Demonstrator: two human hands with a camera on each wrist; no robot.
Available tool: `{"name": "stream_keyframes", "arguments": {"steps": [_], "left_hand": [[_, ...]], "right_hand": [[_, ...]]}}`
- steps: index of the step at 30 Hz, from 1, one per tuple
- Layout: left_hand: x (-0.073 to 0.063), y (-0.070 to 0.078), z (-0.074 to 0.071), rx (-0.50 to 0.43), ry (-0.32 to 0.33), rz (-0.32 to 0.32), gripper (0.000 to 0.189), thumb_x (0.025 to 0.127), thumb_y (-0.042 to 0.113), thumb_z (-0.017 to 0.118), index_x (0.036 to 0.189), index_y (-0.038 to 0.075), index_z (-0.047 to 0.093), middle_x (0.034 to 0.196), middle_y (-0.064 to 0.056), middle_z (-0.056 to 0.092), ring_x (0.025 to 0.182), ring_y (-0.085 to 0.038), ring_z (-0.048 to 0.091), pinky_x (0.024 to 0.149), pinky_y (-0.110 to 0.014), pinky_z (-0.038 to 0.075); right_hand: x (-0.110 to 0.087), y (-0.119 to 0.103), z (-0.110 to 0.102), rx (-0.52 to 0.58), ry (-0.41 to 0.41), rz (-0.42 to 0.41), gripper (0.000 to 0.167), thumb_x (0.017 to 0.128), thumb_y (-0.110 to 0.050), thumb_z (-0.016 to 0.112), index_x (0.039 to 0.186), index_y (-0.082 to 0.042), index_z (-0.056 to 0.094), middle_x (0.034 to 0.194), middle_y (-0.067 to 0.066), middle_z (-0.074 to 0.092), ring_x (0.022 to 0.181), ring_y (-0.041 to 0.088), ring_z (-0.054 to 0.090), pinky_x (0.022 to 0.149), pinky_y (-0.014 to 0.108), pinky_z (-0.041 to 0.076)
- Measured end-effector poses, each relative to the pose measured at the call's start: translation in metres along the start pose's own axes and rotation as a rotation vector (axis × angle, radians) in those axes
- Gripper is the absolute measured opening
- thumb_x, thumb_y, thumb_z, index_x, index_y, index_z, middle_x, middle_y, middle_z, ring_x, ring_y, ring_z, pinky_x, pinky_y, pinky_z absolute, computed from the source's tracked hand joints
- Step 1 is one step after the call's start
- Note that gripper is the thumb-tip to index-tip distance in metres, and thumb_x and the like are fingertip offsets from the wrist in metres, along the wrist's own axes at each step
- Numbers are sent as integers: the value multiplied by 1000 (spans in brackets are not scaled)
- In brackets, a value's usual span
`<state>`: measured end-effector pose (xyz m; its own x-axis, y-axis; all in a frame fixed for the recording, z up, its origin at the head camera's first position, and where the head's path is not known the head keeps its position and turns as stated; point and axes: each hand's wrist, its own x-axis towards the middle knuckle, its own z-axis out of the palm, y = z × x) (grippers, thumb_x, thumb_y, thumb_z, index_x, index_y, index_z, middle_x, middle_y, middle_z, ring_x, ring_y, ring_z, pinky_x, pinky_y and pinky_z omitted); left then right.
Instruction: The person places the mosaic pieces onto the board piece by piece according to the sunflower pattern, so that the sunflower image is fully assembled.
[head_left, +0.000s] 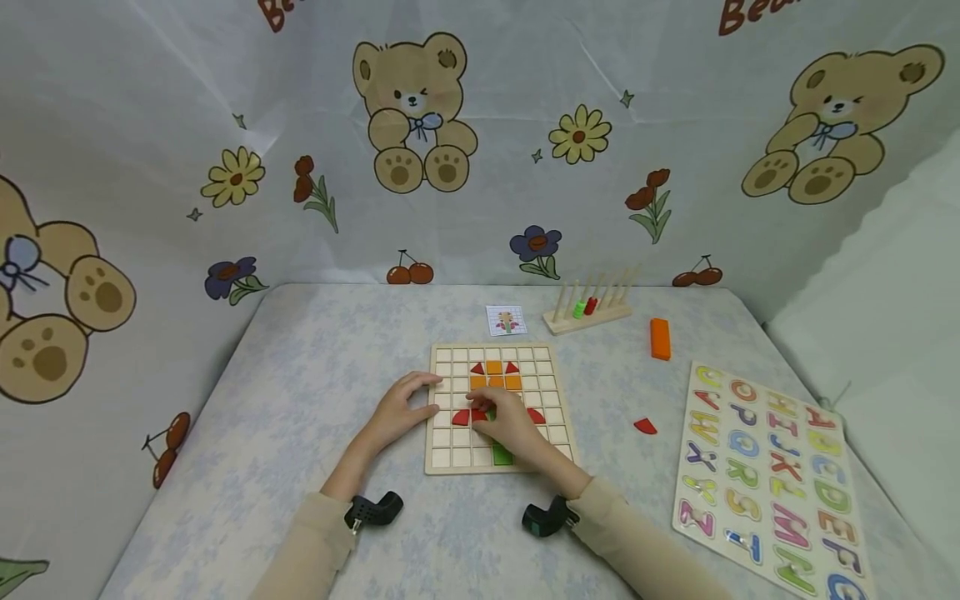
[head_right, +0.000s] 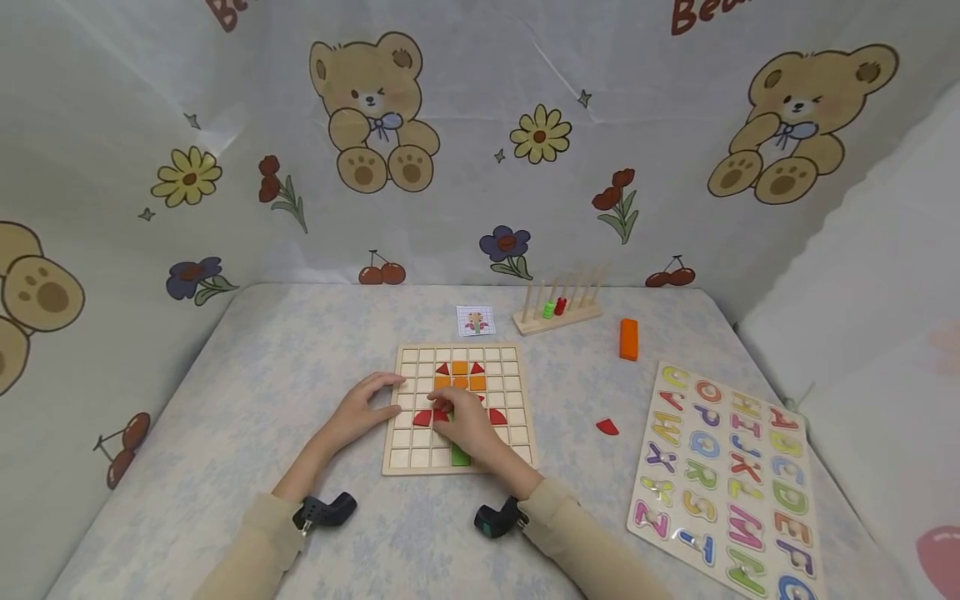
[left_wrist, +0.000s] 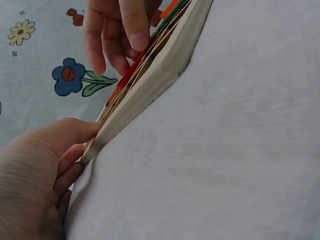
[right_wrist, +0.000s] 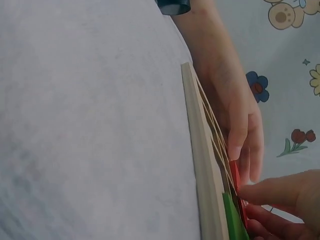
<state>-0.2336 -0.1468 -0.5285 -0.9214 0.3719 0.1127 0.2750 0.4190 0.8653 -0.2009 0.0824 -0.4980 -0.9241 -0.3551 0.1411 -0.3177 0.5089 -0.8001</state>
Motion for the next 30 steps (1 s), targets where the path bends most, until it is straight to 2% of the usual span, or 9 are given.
{"name": "stream_keyframes", "arguments": {"steps": [8, 12, 16, 20, 23, 27, 30], "left_hand": [[0, 0, 1, -2, 1, 4, 44, 92, 17, 71, 134, 12, 61, 141, -10, 56, 139, -32, 44, 115, -56, 36], [0, 0, 1, -7, -3, 2, 44, 92, 17, 71, 135, 12, 60, 141, -10, 55, 139, -33, 44, 115, -56, 36], [0, 0, 0, 4, 1, -8, 44, 92, 19, 71, 135, 13, 60, 141, -9, 55, 140, -32, 44, 115, -55, 36], [0, -2, 0, 4, -6, -3, 45, 93, 20, 71, 136, 13, 59, 143, -10, 54, 140, -32, 43, 115, -55, 36], [1, -3, 0, 0, -14, -2, 46, 93, 19, 70, 137, 12, 59, 144, -10, 53, 141, -33, 42, 116, -55, 35], [1, -4, 1, 3, -10, -4, 46, 93, 20, 70, 137, 12, 59, 143, -11, 53, 141, -34, 42, 116, -55, 35], [1, -3, 1, -6, -8, -16, 45, 93, 19, 70, 137, 13, 59, 143, -10, 53, 141, -33, 42, 116, -55, 35]], "right_hand": [[5, -4, 7, -37, -15, -54, 36, 82, 1, 77, 117, 3, 68, 102, 14, 70, 92, 26, 65, 82, 35, 57], [6, -2, 7, -17, -26, -33, 35, 82, 6, 74, 116, 4, 68, 100, 14, 71, 92, 26, 66, 84, 37, 58], [0, -2, -2, 37, -25, -7, 35, 84, 6, 71, 118, 4, 67, 108, 15, 71, 100, 28, 66, 90, 38, 57], [-17, 5, -22, 27, 46, 10, 33, 86, 2, 71, 119, 3, 68, 111, 17, 71, 98, 29, 66, 82, 32, 57], [-32, 17, -45, -14, 148, 44, 29, 86, 3, 70, 115, 5, 69, 106, 19, 71, 92, 29, 66, 75, 30, 55], [-56, 40, -81, -114, 276, 141, 30, 86, 7, 66, 116, 6, 68, 105, 20, 71, 95, 31, 64, 80, 39, 55], [-76, 58, -108, -205, 342, 210, 36, 84, 11, 60, 119, 6, 66, 110, 22, 70, 100, 34, 63, 85, 47, 53]]}}
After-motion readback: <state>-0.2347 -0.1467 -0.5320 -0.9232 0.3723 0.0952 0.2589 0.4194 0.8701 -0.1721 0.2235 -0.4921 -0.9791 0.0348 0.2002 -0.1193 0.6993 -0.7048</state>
